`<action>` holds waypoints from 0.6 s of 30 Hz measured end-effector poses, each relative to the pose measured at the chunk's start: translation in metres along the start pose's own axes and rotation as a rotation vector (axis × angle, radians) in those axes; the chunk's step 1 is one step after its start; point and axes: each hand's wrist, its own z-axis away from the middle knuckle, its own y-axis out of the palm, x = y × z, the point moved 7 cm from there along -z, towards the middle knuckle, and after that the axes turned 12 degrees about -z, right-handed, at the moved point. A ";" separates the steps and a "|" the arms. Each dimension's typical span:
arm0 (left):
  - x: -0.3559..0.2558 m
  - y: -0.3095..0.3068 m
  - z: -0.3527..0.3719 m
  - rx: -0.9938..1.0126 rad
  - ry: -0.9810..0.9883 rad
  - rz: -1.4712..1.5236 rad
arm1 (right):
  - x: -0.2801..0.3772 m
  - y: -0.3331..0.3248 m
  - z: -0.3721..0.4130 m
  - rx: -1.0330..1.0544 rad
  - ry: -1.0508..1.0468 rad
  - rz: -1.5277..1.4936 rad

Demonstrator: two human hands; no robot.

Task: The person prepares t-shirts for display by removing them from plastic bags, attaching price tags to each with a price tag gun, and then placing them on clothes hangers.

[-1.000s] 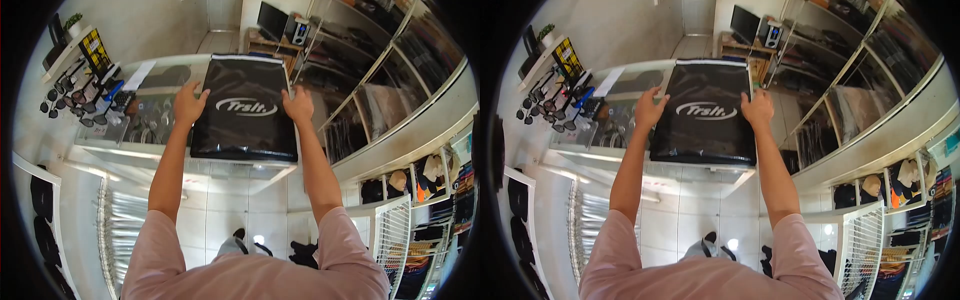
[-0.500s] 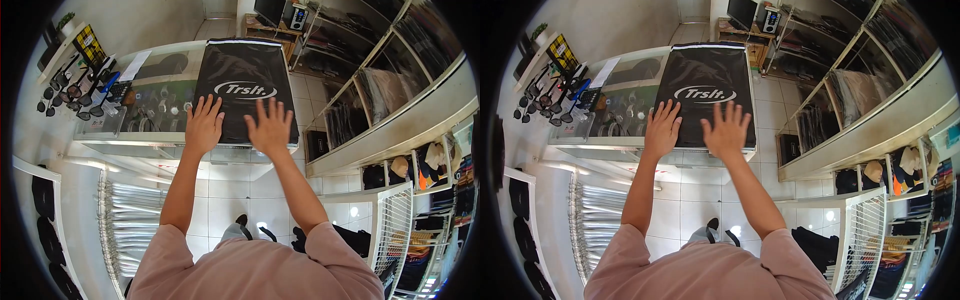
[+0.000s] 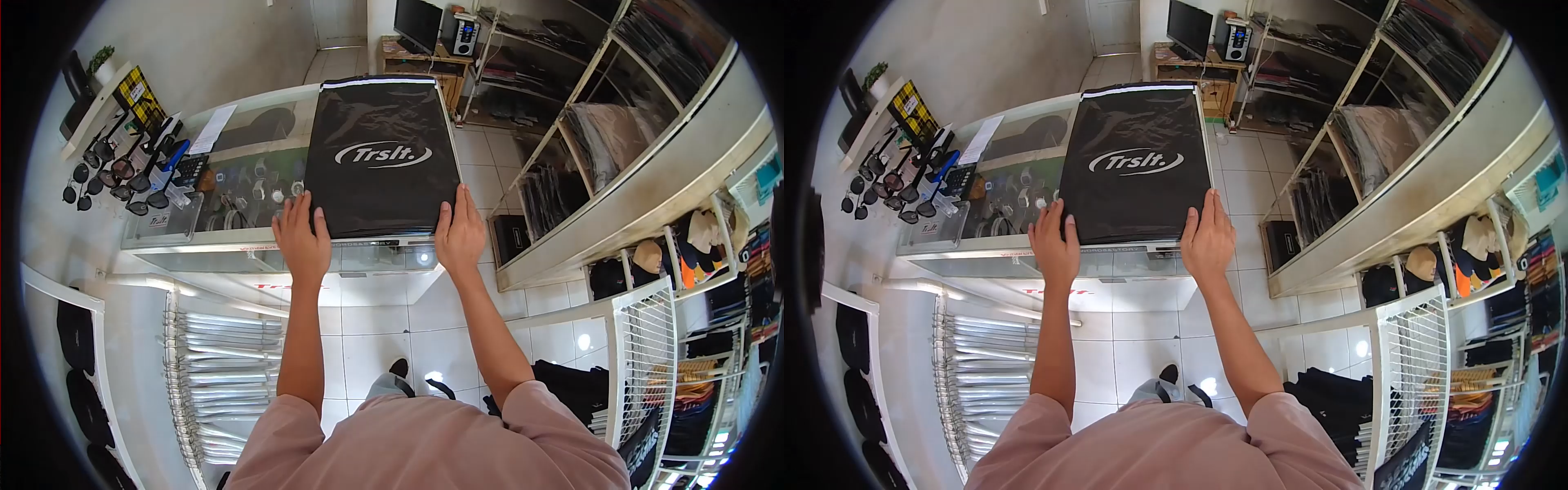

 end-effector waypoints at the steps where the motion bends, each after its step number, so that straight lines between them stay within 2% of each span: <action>1: 0.000 0.002 0.003 -0.022 0.012 -0.001 | -0.001 0.000 0.000 -0.015 -0.013 -0.021; 3: -0.002 -0.002 0.004 -0.065 0.044 0.001 | 0.001 -0.001 0.002 -0.015 -0.018 0.008; 5: -0.007 -0.018 0.008 -0.164 0.016 0.124 | 0.003 -0.017 0.007 -0.044 -0.042 -0.002; 9: -0.049 -0.062 0.043 -0.213 0.031 0.165 | 0.014 -0.091 0.053 -0.135 -0.065 -0.109; 10: -0.064 -0.062 0.060 -0.140 0.064 0.251 | 0.008 -0.114 0.073 -0.154 -0.049 -0.132; 14: -0.160 -0.035 0.153 0.254 0.196 0.591 | -0.045 -0.214 0.175 -0.233 0.263 -0.139; 16: -0.225 -0.032 0.209 0.497 0.326 0.742 | -0.074 -0.273 0.233 -0.309 0.468 -0.125; 17: -0.257 -0.035 0.238 0.646 0.410 0.821 | -0.082 -0.304 0.259 -0.379 0.509 -0.086; 18: -0.289 -0.044 0.265 0.715 0.534 0.868 | -0.087 -0.336 0.289 -0.458 0.552 -0.044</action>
